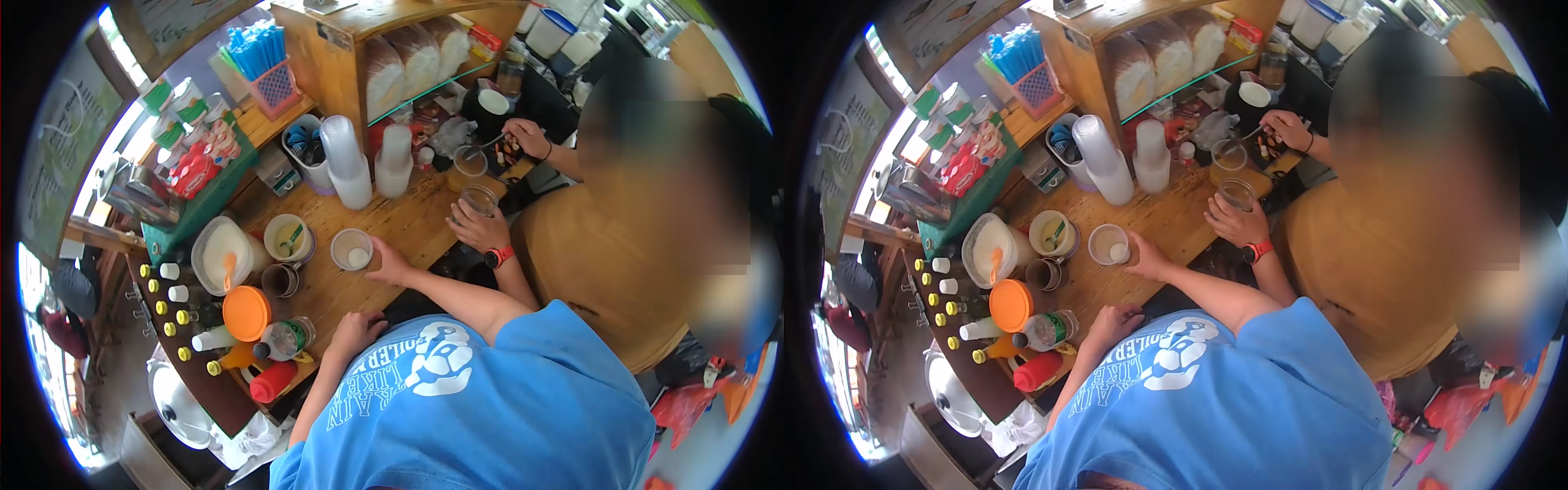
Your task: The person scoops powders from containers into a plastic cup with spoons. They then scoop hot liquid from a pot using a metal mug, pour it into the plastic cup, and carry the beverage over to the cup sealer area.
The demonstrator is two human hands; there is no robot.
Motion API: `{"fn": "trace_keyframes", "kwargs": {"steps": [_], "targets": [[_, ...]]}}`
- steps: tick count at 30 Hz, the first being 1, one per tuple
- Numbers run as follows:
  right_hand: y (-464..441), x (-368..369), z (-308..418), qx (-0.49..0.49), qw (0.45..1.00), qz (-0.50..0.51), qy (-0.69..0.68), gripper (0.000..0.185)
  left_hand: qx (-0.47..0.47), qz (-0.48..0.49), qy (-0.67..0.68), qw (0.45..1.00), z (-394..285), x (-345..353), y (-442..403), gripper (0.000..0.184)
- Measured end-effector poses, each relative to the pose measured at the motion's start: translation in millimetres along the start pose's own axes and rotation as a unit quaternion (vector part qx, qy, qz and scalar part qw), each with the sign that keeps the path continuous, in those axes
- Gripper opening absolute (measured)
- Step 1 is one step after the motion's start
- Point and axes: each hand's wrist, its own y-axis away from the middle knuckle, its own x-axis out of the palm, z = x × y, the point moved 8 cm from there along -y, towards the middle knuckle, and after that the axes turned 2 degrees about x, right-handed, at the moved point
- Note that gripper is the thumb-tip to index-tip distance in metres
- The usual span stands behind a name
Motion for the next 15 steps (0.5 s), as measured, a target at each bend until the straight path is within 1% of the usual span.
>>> {"fn": "trace_keyframes", "kwargs": {"steps": [1, 2, 3, 4, 5, 6, 7, 8, 9, 10, 12, 13, 14, 15], "targets": [[8.4, -4.9, -3.4, 0.002, 1.0, -0.008, 0.001, 0.099, -0.023, 0.005, 0.01, 1.0, 9.4, 4.9, -1.9, 0.022], [15.8, -14.9, -4.7, 0.021, 0.999, -0.006, 0.032, 0.093, -0.015, 0.006, 0.009, 1.0, 10.7, 7.4, -7.5, 0.022], [25.4, -24.2, -5.2, 0.042, 0.997, -0.001, 0.062, 0.087, -0.033, 0.003, 0.011, 0.999, 15.1, 10.8, -9.0, 0.021], [35.6, -34.5, -2.6, 0.043, 0.997, -0.003, 0.064, 0.087, -0.052, -0.002, 0.014, 0.999, 20.6, 15.4, -9.0, 0.021], [44.6, -41.7, -2.9, 0.077, 0.995, 0.041, 0.047, 0.082, -0.048, -0.004, 0.015, 0.999, 25.0, 21.3, -13.8, 0.021], [58.1, -45.5, -1.3, 0.114, 0.989, 0.085, 0.027, 0.077, -0.068, -0.005, -0.005, 0.998, 35.5, 28.7, -15.4, 0.021], [68.4, -56.6, 7.2, 0.112, 0.99, 0.084, 0.029, 0.077, -0.086, -0.008, -0.025, 0.996, 45.3, 34.4, -18.4, 0.02], [80.2, -63.9, 15.4, 0.128, 0.987, 0.101, 0.014, 0.073, -0.084, -0.01, -0.027, 0.996, 51.3, 39.8, -21.3, 0.02], [90.7, -68.3, 25.4, 0.145, 0.982, 0.118, -0.001, 0.07, -0.102, -0.02, -0.059, 0.993, 60.4, 42.7, -22.6, 0.021], [99.0, -72.5, 37.6, 0.143, 0.983, 0.117, -0.003, 0.07, -0.122, -0.029, -0.092, 0.988, 70.0, 46.0, -21.2, 0.021], [111.7, -80.8, 61.3, 0.16, 0.976, 0.139, -0.039, 0.064, -0.11, -0.041, -0.108, 0.987, 80.9, 51.2, -24.5, 0.023], [117.5, -85.1, 71.8, 0.157, 0.977, 0.14, -0.039, 0.064, -0.1, -0.053, -0.122, 0.986, 85.5, 53.2, -25.6, 0.026], [122.6, -88.9, 84.0, 0.138, 0.98, 0.138, -0.044, 0.063, -0.125, -0.036, -0.116, 0.985, 93.6, 57.4, -28.0, 0.03], [129.0, -93.3, 96.9, 0.119, 0.982, 0.136, -0.049, 0.063, -0.128, -0.039, -0.117, 0.984, 93.9, 57.0, -27.7, 0.03]]}}
